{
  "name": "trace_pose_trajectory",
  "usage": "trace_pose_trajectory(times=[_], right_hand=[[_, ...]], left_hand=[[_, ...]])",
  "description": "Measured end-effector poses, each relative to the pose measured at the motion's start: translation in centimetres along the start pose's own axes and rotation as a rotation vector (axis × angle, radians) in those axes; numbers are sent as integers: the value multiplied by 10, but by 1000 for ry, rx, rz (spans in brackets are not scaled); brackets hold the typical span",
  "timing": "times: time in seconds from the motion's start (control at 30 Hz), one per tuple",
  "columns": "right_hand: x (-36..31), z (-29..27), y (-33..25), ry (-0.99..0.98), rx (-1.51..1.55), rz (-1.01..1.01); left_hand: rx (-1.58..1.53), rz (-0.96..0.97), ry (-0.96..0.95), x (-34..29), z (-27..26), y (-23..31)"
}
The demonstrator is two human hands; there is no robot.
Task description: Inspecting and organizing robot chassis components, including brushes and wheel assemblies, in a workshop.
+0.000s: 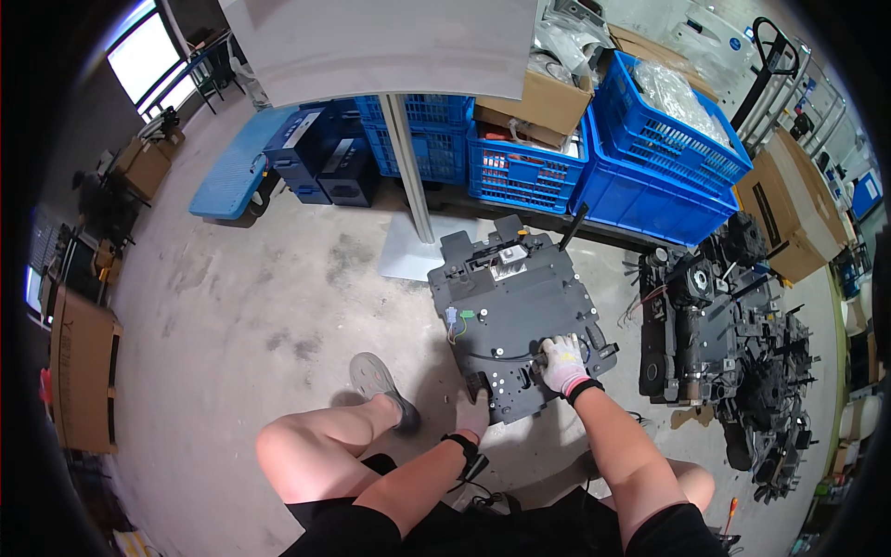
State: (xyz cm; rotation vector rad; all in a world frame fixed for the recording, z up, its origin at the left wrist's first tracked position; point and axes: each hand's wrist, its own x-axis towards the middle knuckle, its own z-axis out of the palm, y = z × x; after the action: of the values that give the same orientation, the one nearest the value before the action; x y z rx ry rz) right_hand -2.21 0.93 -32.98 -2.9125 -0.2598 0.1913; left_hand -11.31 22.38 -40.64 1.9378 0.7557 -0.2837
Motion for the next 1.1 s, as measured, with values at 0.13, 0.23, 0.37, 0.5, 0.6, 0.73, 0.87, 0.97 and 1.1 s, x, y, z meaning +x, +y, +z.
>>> trace_pose_trajectory(times=[0.13, 0.23, 0.37, 0.5, 0.6, 0.73, 0.87, 0.97, 1.1], right_hand=[[-1, -2, 3, -61, -27, -18], [-7, -4, 5, -90, 3, -33], [-20, -3, 5, -90, -18, -18], [-36, 0, 8, -105, 32, 9], [-48, 2, 12, -120, 83, 4], [-58, 5, 17, -104, 140, -27], [-58, 9, 18, -63, 153, -17], [-53, 10, 17, -62, 150, 14], [-45, 9, 14, -45, 154, 78]], left_hand=[[-38, 5, -207, -5, 7, -7], [-11, -96, -201, 3, 16, -26], [14, -298, -139, 4, 30, -50], [-38, -375, -128, -10, 36, -58], [0, -347, -111, -24, 36, -57], [111, -323, -107, -32, 35, -55], [-15, -294, -123, -28, 35, -55], [41, -237, -79, -16, 36, -55], [26, -225, -149, 13, 36, -57]])
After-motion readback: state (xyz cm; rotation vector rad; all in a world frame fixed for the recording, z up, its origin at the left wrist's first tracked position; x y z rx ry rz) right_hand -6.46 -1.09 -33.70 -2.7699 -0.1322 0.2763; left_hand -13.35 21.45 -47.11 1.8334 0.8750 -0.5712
